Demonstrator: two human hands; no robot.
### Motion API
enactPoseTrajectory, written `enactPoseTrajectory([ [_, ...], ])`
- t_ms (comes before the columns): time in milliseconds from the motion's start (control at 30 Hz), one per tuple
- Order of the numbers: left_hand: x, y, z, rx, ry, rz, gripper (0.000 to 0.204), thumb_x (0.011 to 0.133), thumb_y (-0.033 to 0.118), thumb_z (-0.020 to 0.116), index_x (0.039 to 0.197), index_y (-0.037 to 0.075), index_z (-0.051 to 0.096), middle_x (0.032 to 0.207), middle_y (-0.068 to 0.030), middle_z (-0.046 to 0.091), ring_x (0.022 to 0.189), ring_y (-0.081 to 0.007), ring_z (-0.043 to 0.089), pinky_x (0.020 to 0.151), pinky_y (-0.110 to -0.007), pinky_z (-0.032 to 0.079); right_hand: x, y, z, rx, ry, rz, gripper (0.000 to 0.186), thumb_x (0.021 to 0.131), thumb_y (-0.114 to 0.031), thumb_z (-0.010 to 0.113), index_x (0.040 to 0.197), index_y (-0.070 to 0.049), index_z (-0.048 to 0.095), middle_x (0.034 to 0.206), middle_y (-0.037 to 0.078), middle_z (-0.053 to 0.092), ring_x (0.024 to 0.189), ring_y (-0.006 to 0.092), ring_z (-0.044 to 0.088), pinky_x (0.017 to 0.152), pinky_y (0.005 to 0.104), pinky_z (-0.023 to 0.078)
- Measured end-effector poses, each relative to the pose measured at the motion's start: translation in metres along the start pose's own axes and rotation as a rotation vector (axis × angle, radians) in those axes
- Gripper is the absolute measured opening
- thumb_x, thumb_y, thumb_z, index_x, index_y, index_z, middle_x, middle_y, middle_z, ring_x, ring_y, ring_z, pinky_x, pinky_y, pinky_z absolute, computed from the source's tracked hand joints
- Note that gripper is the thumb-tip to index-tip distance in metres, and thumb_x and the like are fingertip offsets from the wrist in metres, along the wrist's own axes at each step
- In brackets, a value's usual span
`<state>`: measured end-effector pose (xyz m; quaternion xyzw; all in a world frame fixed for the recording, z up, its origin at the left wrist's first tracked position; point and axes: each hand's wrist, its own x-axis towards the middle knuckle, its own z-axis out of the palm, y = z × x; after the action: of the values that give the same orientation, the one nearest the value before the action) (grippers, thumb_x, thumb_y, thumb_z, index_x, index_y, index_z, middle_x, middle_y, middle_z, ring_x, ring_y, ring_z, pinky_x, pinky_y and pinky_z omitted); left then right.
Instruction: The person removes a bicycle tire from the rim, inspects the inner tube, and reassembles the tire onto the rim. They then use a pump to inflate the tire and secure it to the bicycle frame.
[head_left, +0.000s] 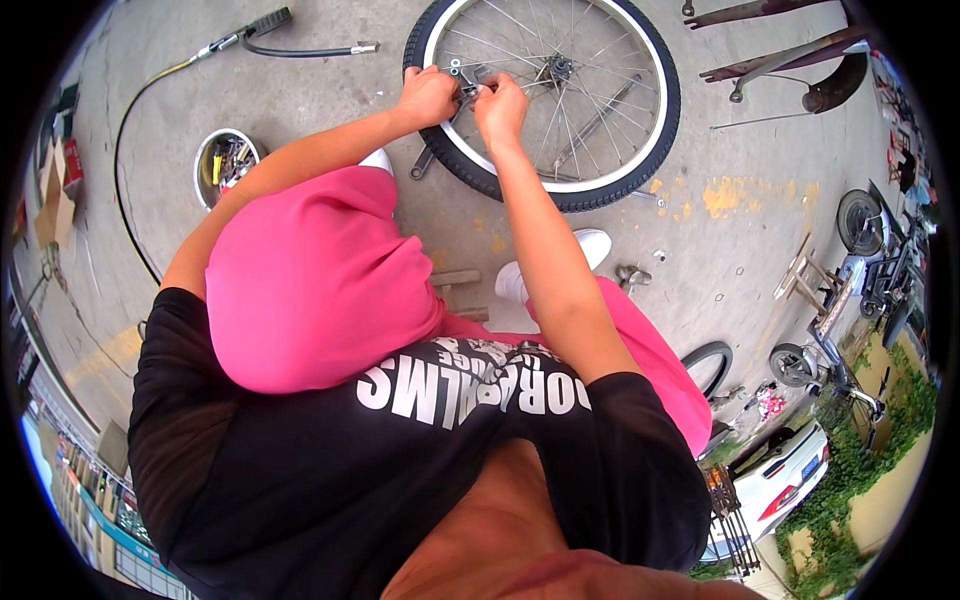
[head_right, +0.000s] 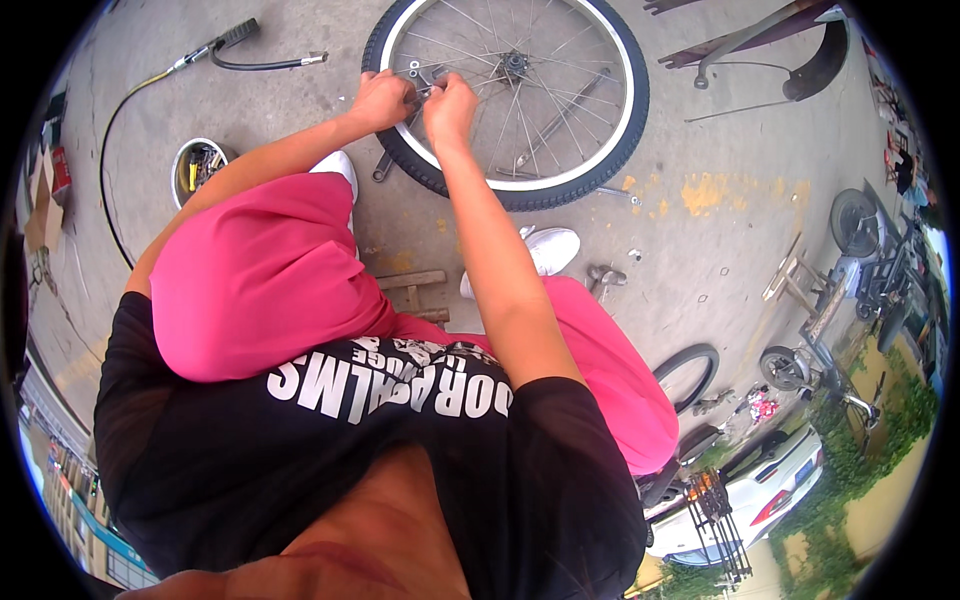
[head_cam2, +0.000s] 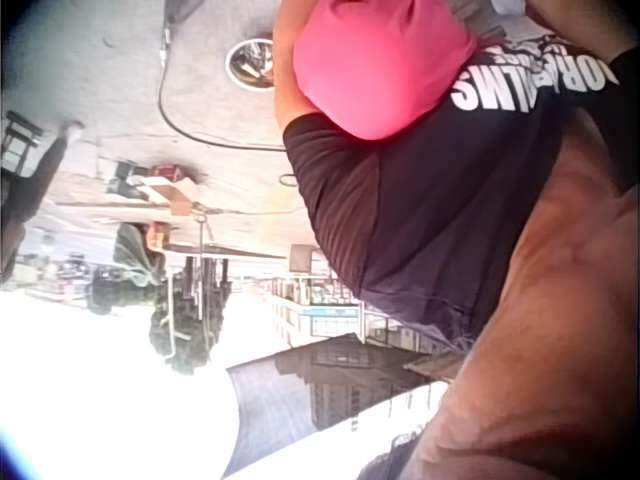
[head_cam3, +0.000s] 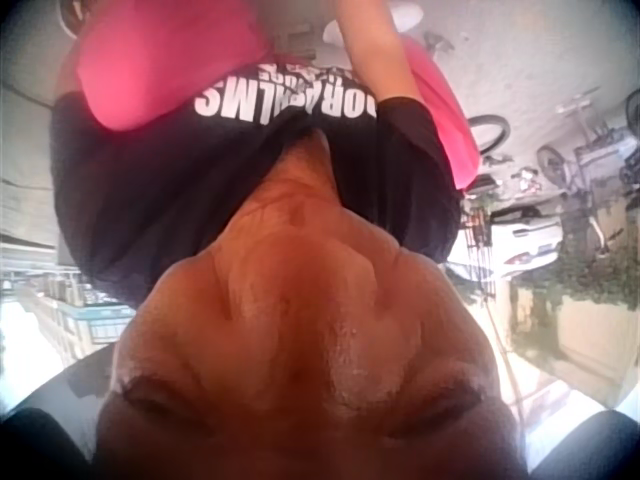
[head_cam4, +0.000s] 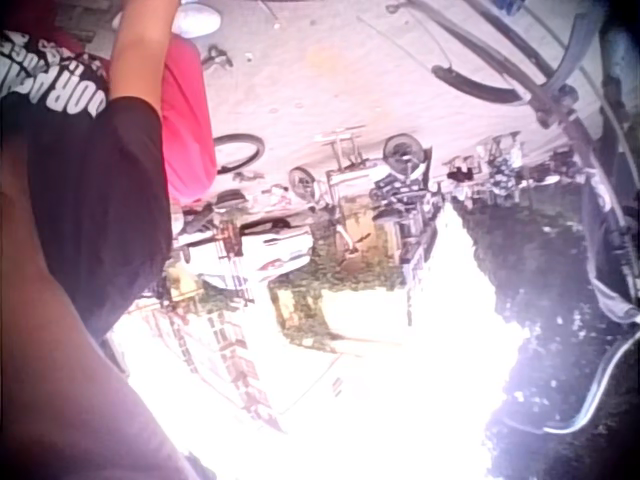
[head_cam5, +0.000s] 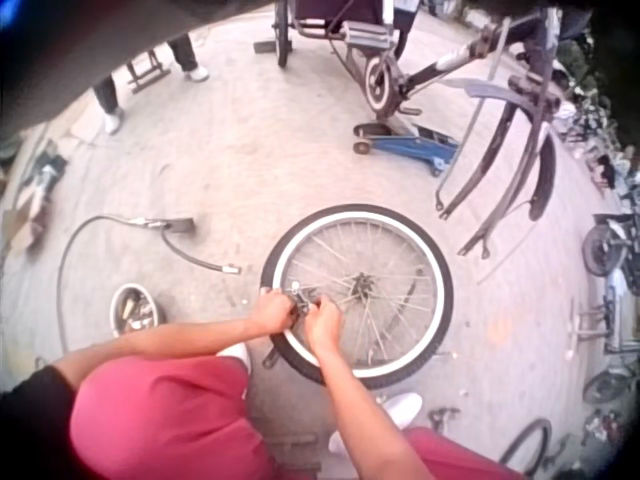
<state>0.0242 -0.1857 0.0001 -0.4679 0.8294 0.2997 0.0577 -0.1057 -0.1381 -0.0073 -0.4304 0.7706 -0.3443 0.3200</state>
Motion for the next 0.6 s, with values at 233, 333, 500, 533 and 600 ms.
enactPoseTrajectory([
  [233,-0.002,-0.002,0.002,0.011,0.006,-0.002,0.013,0.071,0.022,0.067,0.081,0.014,0.069,0.084,-0.0052,0.067,0.096,-0.0233,0.056,0.087,-0.041,0.034,-0.005,-0.016,-0.007,-0.17,0.014,-0.091,0.008,0.078,-0.004,0.061,0.082,0.003,0.064,0.075,0.019,0.066,0.069,0.0295,0.067,0.067,0.037,0.051],
  [333,-0.002,0.0,0.0,0.01,0.013,0.008,0.012,0.07,0.021,0.066,0.08,0.014,0.069,0.083,-0.005,0.067,0.095,-0.0233,0.056,0.087,-0.041,0.034,-0.004,-0.019,-0.008,-0.211,0.016,-0.09,0.009,0.076,-0.006,0.062,0.082,0.001,0.065,0.079,0.02,0.065,0.077,0.0339,0.065,0.073,0.0392,0.049],
  [500,-0.002,-0.003,0.004,-0.01,0.035,0.016,0.01,0.069,0.019,0.065,0.077,0.013,0.069,0.081,-0.0059,0.067,0.093,-0.0233,0.056,0.085,-0.041,0.034,-0.001,-0.022,-0.01,-0.275,-0.059,-0.095,0.01,0.075,-0.006,0.062,0.083,0.0,0.065,0.08,0.02,0.065,0.079,0.0342,0.065,0.073,0.0396,0.049],
  [533,-0.002,-0.005,0.006,-0.029,0.056,0.023,0.009,0.068,0.018,0.064,0.074,0.012,0.068,0.08,-0.0071,0.066,0.092,-0.0237,0.056,0.083,-0.04,0.034,0.0,-0.023,-0.012,-0.305,-0.095,-0.091,0.01,0.075,-0.006,0.062,0.083,-0.001,0.065,0.08,0.02,0.066,0.079,0.0339,0.065,0.073,0.0395,0.049],
  [600,-0.001,-0.004,0.006,-0.048,0.076,0.036,0.008,0.067,0.016,0.064,0.072,0.011,0.068,0.079,-0.0081,0.066,0.091,-0.0242,0.056,0.081,-0.04,0.034,0.01,-0.015,-0.011,-0.23,-0.175,0.0,0.011,0.075,-0.007,0.063,0.084,-0.002,0.066,0.081,0.019,0.066,0.08,0.0341,0.064,0.074,0.0394,0.049],
])
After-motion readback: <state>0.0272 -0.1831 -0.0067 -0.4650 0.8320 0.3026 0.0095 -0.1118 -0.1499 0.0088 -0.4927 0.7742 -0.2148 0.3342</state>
